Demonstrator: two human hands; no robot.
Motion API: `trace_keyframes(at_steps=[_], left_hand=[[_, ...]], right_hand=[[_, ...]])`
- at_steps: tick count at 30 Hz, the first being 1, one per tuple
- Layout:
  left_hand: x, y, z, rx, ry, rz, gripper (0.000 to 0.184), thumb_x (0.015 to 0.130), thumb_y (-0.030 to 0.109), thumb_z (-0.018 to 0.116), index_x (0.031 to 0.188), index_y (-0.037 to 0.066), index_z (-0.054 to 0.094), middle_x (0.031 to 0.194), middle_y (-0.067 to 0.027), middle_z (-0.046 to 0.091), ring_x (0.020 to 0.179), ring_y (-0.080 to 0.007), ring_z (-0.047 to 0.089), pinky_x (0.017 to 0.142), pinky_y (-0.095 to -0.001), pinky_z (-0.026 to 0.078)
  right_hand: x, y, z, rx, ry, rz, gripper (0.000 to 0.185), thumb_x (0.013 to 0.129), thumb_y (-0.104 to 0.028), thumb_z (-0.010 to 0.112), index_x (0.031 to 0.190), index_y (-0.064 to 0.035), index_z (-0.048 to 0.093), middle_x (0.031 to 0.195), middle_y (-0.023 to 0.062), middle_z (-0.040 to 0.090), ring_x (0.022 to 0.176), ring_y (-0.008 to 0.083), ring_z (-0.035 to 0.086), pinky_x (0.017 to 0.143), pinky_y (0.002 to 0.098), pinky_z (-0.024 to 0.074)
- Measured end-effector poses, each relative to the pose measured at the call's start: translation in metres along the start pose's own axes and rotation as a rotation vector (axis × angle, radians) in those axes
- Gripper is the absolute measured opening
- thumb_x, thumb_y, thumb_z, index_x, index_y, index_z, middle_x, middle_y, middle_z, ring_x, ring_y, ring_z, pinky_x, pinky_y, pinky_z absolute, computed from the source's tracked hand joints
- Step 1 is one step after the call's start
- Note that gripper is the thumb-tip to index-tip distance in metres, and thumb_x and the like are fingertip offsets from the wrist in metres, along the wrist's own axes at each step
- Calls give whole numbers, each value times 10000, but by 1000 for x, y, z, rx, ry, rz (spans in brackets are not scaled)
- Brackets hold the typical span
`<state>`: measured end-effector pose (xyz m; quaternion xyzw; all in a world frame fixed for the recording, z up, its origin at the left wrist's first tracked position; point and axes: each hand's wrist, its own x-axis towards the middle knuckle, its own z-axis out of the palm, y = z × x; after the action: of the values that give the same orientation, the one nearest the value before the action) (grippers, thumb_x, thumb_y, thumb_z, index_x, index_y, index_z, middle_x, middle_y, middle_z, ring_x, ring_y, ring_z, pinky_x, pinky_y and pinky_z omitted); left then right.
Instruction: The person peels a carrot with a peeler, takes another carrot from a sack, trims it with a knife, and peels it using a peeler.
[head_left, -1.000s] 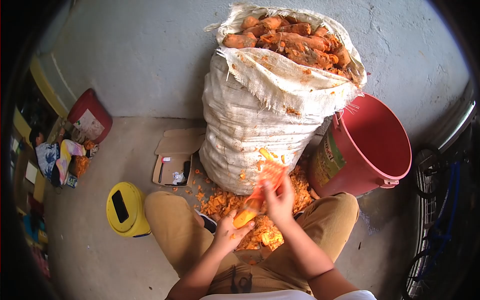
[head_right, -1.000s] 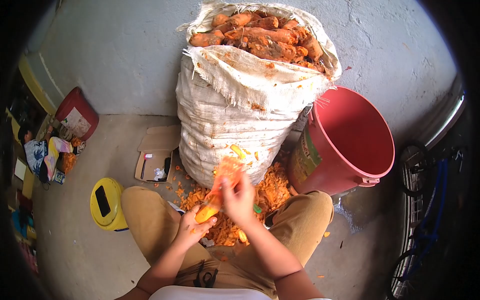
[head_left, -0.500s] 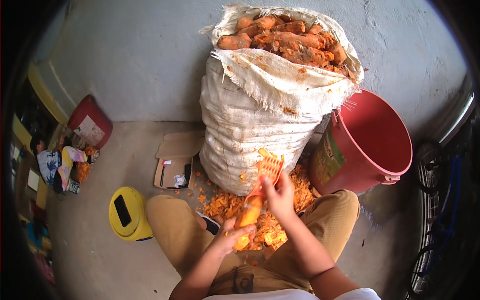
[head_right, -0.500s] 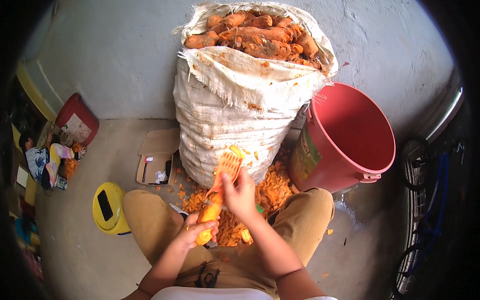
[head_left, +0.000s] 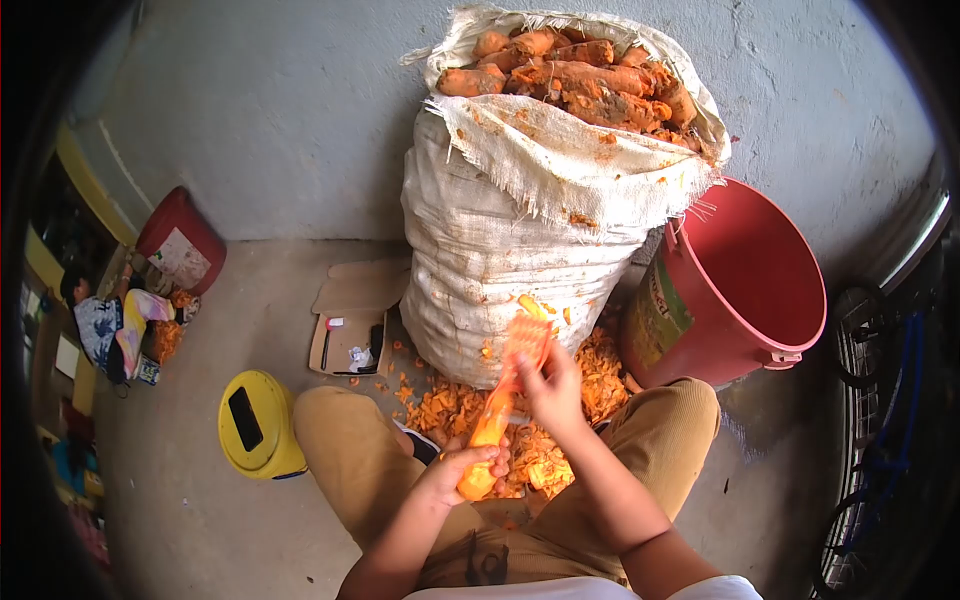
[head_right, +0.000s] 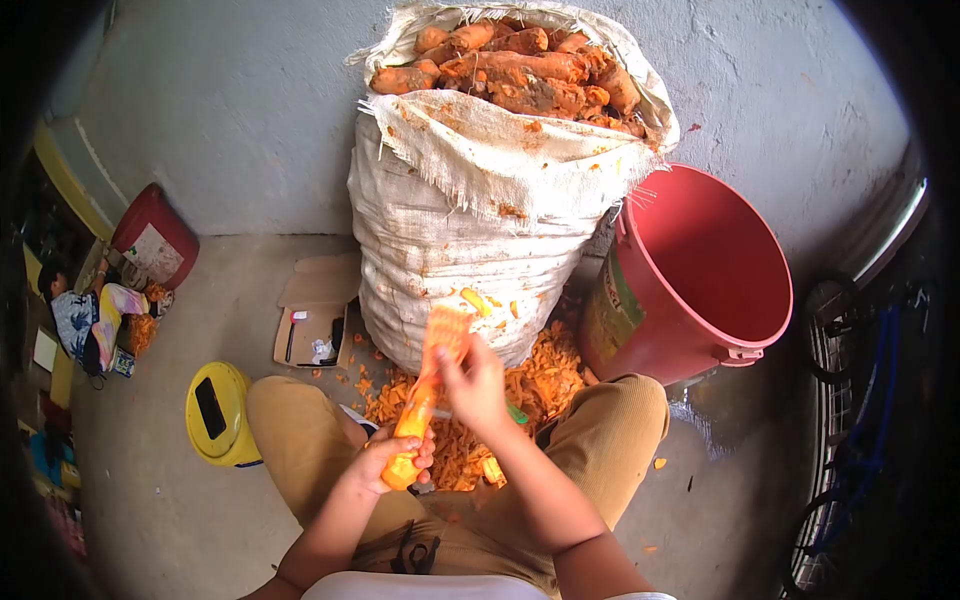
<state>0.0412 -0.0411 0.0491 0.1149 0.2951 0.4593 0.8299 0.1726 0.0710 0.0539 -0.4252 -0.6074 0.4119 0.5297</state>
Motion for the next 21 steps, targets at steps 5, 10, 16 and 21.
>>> trace_keyframes(at_steps=[5,10,16,21], left_hand=[[-7,-5,-2,-124,-134,-60,261,776,133,535,997,15,463,755,-53,466,656,-133,480,558,-336,461],[0,-6,-12,-229,-165,-86,270,789,160,521,1010,21,453,752,-45,442,682,-125,467,587,-343,462],[6,1,-9,-301,-233,-113,339,786,208,540,1041,17,424,740,-53,444,672,-126,471,584,-345,499],[-2,-7,-5,-268,-282,-130,400,811,247,524,1125,55,368,800,-68,444,702,-163,489,613,-362,525]], right_hand=[[38,8,-31,402,293,141,153,833,-134,527,890,2,487,785,57,566,659,97,550,550,213,484],[-15,-23,0,31,-130,-142,191,797,-153,572,880,5,504,749,53,565,605,92,518,517,233,431],[15,0,-3,345,148,136,143,822,-130,539,857,7,516,710,36,559,605,85,504,563,226,438],[46,20,-32,506,407,152,151,834,-136,532,890,4,510,748,26,550,611,54,493,527,192,435]])
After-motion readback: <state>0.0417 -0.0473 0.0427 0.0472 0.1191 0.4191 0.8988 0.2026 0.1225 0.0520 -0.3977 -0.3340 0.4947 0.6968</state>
